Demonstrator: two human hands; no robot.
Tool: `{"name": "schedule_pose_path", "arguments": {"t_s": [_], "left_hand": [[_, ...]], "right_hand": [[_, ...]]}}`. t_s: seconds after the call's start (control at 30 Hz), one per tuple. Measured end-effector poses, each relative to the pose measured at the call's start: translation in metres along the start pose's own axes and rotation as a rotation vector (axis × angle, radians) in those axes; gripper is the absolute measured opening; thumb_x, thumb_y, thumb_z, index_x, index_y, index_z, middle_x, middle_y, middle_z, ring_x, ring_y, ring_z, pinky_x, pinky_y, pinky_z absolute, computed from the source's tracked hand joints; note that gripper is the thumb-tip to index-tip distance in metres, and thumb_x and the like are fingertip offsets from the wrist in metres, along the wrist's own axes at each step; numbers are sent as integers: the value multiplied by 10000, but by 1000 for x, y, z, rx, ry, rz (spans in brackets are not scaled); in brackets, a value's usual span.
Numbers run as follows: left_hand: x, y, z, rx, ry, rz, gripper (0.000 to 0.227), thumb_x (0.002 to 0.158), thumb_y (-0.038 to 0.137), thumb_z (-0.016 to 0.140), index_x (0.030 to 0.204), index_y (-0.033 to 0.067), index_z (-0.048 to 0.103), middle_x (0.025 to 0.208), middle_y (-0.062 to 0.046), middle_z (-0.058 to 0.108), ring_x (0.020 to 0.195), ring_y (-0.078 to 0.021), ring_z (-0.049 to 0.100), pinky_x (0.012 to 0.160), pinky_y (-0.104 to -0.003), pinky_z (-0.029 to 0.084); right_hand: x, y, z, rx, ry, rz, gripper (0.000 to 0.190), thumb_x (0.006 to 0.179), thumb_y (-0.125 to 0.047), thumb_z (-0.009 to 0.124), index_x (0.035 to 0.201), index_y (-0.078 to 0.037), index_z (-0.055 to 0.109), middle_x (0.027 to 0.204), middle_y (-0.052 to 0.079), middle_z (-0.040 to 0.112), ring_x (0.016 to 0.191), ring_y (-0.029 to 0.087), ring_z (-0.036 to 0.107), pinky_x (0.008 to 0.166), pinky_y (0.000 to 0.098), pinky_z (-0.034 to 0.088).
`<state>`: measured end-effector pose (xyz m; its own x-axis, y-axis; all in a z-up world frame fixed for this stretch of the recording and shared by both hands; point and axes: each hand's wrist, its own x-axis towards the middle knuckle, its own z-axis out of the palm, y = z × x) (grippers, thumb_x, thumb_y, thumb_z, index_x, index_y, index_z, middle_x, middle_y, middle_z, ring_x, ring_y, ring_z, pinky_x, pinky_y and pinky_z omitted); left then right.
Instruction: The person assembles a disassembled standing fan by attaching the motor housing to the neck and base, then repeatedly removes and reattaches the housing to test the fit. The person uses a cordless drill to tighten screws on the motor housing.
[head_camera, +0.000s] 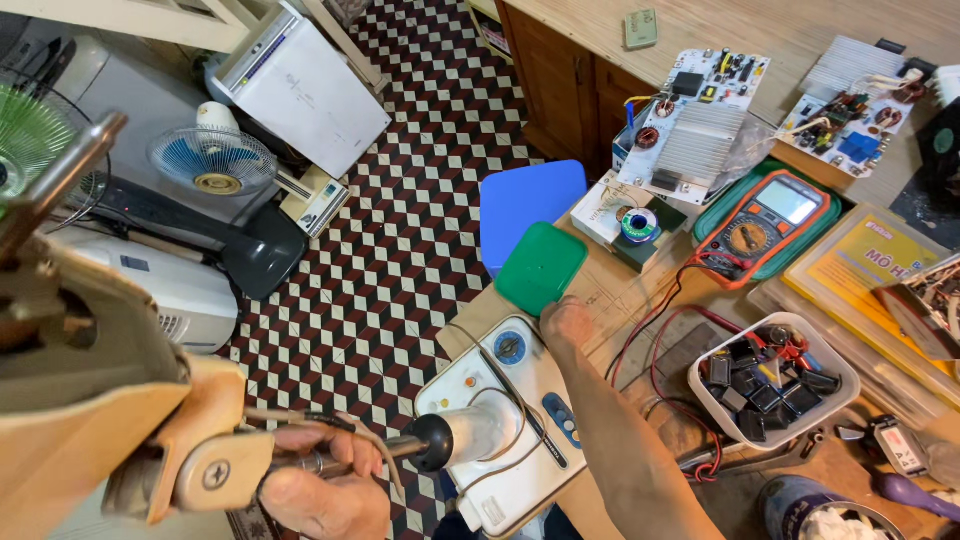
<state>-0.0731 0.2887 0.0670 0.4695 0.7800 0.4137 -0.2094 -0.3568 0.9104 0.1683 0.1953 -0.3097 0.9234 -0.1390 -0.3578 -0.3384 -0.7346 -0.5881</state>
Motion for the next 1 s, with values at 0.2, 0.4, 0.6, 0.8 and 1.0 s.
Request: {"name": "schedule_pose_path", "arguments": {"t_s": [0.2, 0.4, 0.6, 0.8, 1.0], "left_hand": [[16, 21, 20, -92, -196, 21, 549, 1085, 582, 420, 1035, 36, 402, 754, -58, 427, 522, -109, 392, 452, -239, 390], [14, 40, 44, -151, -322, 67, 507, 1093, 529, 448, 1057, 24, 427, 774, -33, 447, 529, -80, 403, 462, -221, 379], [17, 42, 59, -127, -407, 103, 486, 1101, 516, 434, 1027, 36, 442, 769, -17, 442, 519, -54, 404, 433, -194, 358], [32, 48, 75, -127, -380, 47, 497, 1079, 517, 452, 1026, 23, 430, 658, -6, 391, 483, -49, 363, 406, -196, 313], [53, 45, 77, -116, -344, 7, 544, 1060, 563, 460, 1019, 23, 413, 670, -26, 412, 475, -62, 363, 401, -204, 308]], "right_hand": [[-7, 30, -46, -79, -9, 41, 400, 876, -362, 647, 1111, -38, 653, 1093, 214, 722, 998, 394, 709, 845, 503, 560], [-23, 62, -81, -266, -10, -20, 285, 902, -223, 659, 1096, -17, 681, 1095, 221, 744, 967, 384, 739, 773, 471, 602], [-26, 47, -68, -52, -14, -15, 324, 925, -327, 654, 1026, -22, 694, 1038, 227, 733, 949, 400, 718, 822, 498, 570], [-7, 25, -49, -64, 28, 91, 245, 927, -303, 612, 1014, -95, 708, 1028, 174, 746, 965, 375, 723, 834, 485, 572], [13, 18, -44, 0, 211, 106, 336, 925, -274, 638, 1137, -39, 525, 1091, 208, 673, 912, 403, 711, 754, 532, 557]]}}
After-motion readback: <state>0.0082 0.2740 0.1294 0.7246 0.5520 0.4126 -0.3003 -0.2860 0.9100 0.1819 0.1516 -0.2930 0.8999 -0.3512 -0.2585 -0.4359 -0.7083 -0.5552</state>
